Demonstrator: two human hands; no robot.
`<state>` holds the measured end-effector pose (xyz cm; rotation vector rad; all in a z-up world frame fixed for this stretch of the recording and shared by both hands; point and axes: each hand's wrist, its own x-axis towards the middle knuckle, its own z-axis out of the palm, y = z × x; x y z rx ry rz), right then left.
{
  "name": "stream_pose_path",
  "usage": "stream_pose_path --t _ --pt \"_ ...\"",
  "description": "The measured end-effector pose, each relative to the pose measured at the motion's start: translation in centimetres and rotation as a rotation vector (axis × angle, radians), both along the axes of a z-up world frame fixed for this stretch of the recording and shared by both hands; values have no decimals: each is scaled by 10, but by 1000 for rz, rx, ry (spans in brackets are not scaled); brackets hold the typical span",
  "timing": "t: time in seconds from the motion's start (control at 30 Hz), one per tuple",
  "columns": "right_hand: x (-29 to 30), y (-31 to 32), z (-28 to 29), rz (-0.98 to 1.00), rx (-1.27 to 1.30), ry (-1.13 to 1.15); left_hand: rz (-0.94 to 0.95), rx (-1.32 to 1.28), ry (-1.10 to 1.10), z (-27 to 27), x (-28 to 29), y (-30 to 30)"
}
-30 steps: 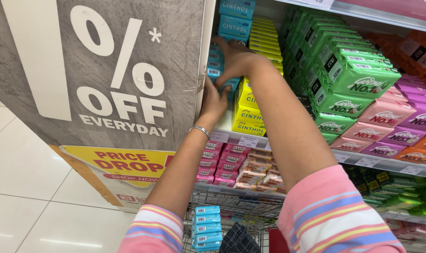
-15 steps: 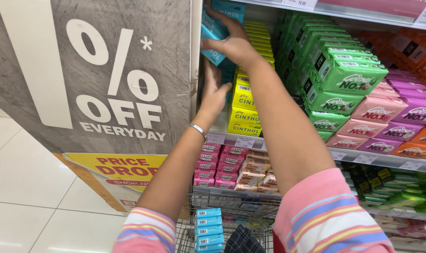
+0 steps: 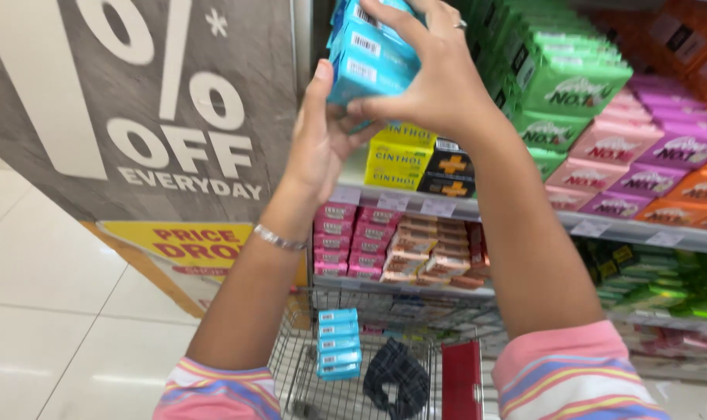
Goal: The person takes soap bars from a shopping cart and stacks them onto store shelves, then takes different soap bars off another store shelf and places them into the shopping cart.
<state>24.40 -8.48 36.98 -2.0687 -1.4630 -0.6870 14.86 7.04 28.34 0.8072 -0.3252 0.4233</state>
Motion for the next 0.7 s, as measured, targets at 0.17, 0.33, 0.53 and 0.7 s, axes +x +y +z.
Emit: stream_pose_path --t 0.17,0.33,0.53,0.7 --pt "-99 -49 -51 110 -20 -90 161 243 19 -42 -89 -20" --pt "-146 -67 -162 212 83 198 207 266 237 -147 -137 -48" --pt "-152 -78 -327 138 208 1019 98 -77 657 -261 -137 -76" --pt "-157 -83 -421 16 199 1448 150 1 835 -348 -137 -90"
